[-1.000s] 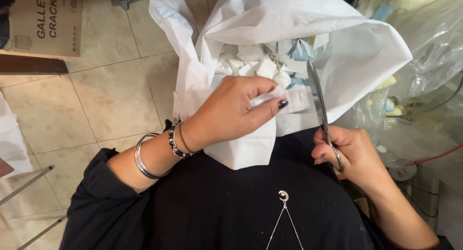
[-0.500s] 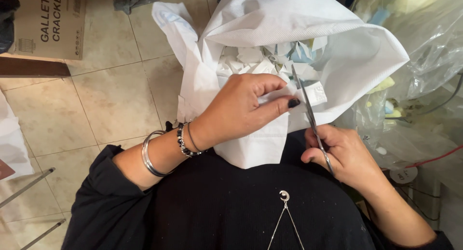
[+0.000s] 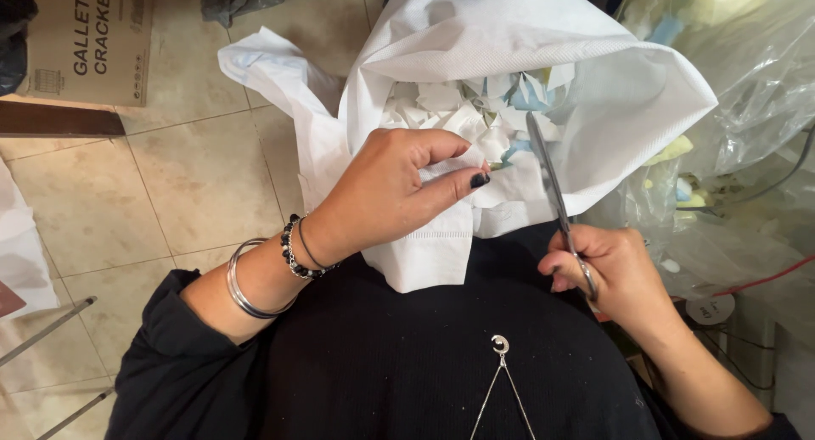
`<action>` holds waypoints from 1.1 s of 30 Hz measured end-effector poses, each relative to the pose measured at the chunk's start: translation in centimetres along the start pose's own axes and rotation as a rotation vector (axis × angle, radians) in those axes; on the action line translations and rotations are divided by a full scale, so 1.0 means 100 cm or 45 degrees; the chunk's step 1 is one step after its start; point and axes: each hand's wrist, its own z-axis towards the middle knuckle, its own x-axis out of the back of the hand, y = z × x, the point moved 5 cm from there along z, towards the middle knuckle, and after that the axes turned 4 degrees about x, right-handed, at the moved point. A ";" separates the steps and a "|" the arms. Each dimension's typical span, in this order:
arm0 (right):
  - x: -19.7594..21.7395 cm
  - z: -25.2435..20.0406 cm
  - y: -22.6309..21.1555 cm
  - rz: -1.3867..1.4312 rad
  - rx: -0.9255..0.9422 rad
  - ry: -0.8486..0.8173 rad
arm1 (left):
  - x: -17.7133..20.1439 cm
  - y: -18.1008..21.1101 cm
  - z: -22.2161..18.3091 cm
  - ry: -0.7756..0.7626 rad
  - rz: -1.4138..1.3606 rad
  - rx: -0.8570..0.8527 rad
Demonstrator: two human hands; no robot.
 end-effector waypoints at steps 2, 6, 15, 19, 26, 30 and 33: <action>0.003 -0.001 0.002 0.057 -0.005 0.006 | 0.002 0.002 0.000 -0.004 -0.015 0.016; 0.011 -0.001 0.004 0.037 0.125 -0.205 | 0.009 0.010 0.000 0.039 -0.150 0.022; 0.000 0.007 -0.028 -0.217 0.233 -0.310 | -0.013 0.017 0.013 0.060 -0.096 -0.143; 0.006 0.003 -0.015 -0.172 0.155 -0.154 | -0.010 0.016 0.013 0.068 -0.094 -0.114; 0.011 0.003 -0.019 0.007 -0.004 -0.184 | -0.003 0.017 0.011 0.039 -0.083 -0.121; 0.001 0.005 -0.029 -0.254 0.269 -0.402 | -0.010 0.018 0.016 0.115 -0.143 -0.181; -0.004 0.008 -0.037 -0.204 0.281 -0.382 | -0.017 0.023 0.015 0.133 -0.167 -0.172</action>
